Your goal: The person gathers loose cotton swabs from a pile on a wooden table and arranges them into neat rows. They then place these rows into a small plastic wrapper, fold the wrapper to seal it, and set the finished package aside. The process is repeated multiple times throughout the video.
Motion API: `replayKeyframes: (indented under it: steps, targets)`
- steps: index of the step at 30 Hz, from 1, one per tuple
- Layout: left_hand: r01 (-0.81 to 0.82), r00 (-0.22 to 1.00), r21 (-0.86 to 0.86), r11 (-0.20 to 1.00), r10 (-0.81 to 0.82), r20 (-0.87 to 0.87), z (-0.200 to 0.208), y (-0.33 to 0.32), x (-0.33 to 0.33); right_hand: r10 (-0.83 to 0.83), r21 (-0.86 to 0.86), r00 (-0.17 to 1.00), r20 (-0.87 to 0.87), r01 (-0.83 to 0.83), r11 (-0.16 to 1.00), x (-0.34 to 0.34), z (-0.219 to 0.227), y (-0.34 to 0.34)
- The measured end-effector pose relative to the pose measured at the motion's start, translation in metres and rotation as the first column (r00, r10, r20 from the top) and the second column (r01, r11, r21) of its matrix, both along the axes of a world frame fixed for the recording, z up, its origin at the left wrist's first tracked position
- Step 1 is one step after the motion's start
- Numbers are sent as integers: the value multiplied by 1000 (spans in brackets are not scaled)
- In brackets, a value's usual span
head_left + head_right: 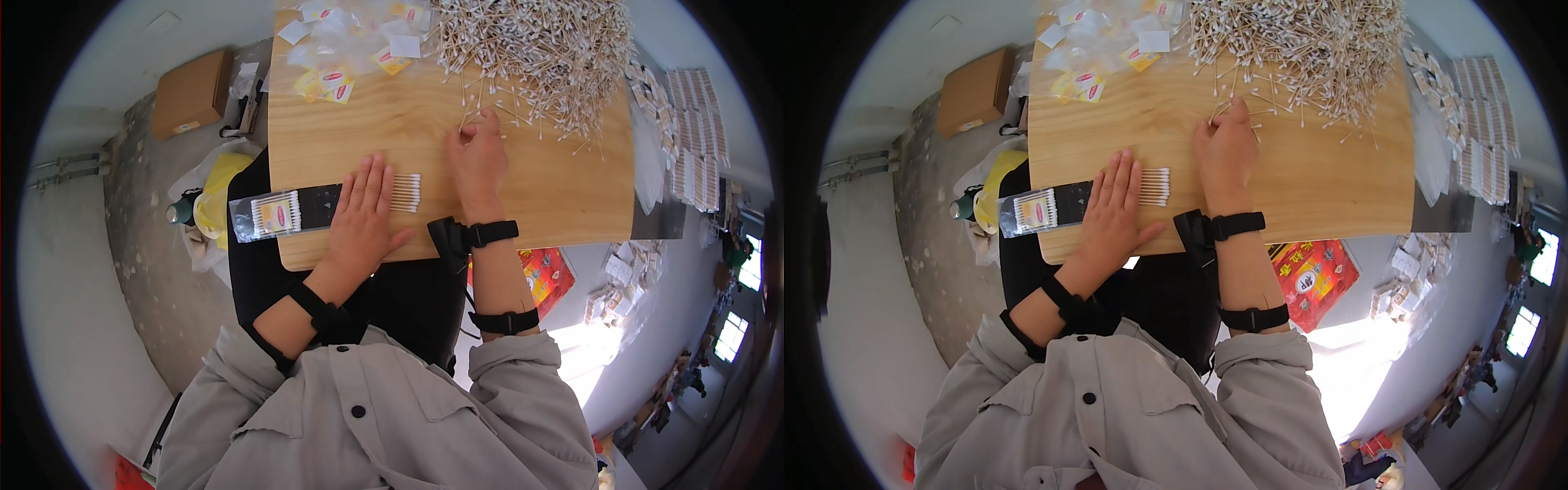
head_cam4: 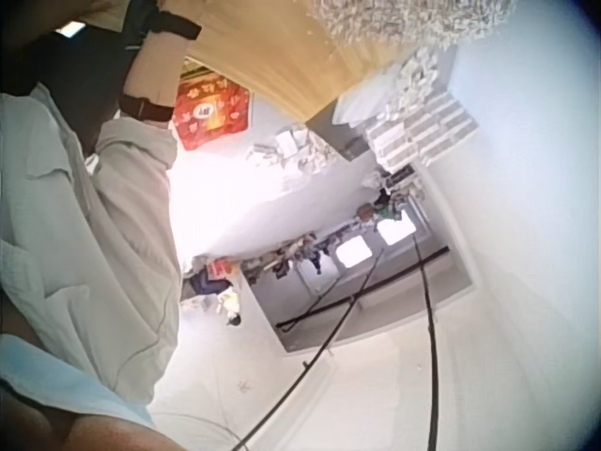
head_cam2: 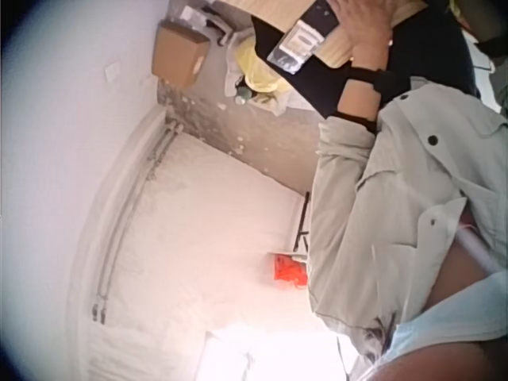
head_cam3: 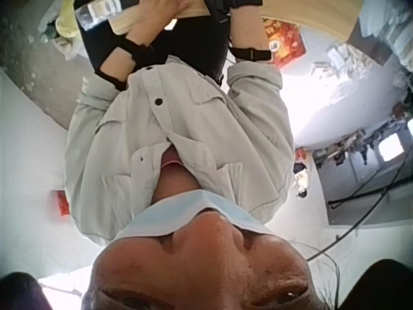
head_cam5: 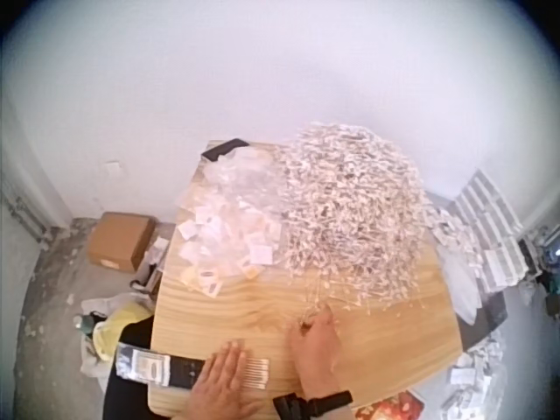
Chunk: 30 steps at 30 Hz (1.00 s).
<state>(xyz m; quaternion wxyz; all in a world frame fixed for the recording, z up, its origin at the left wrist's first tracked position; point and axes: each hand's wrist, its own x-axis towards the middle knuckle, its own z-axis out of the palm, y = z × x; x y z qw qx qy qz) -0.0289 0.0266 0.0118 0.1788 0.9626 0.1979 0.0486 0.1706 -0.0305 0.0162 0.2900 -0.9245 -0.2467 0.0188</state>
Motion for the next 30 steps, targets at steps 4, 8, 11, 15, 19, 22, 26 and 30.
replayKeyframes:
  steps: [4,8,11,15,19,22,26,30]
  targets:
    - [-12,999,-14,1000,13,46,-3,1,-2,132,-5,984,-121,-134,991,-8,-2,-5]
    - [-24,998,-35,999,26,62,-2,-1,-2,428,192,873,-233,-390,901,-28,3,-9]
    - [-29,997,-38,999,32,65,-2,-1,-2,482,297,806,-342,-394,870,-29,3,-11]
    - [-31,997,-29,999,33,66,-4,-2,-2,407,254,883,-235,-348,902,-14,1,-7]
    - [-28,998,-24,999,30,60,-4,-2,-2,553,173,806,-210,-526,833,-14,5,-7]
    - [-37,998,-20,999,38,54,-3,-2,-2,584,229,773,-247,-540,810,-17,4,-11]
    - [-58,997,-1,998,58,46,-3,-2,-3,415,466,867,-275,-257,847,-36,-3,-15]
    - [-45,997,-12,999,46,60,-5,-2,-1,454,789,747,-486,152,595,-74,-32,-6]
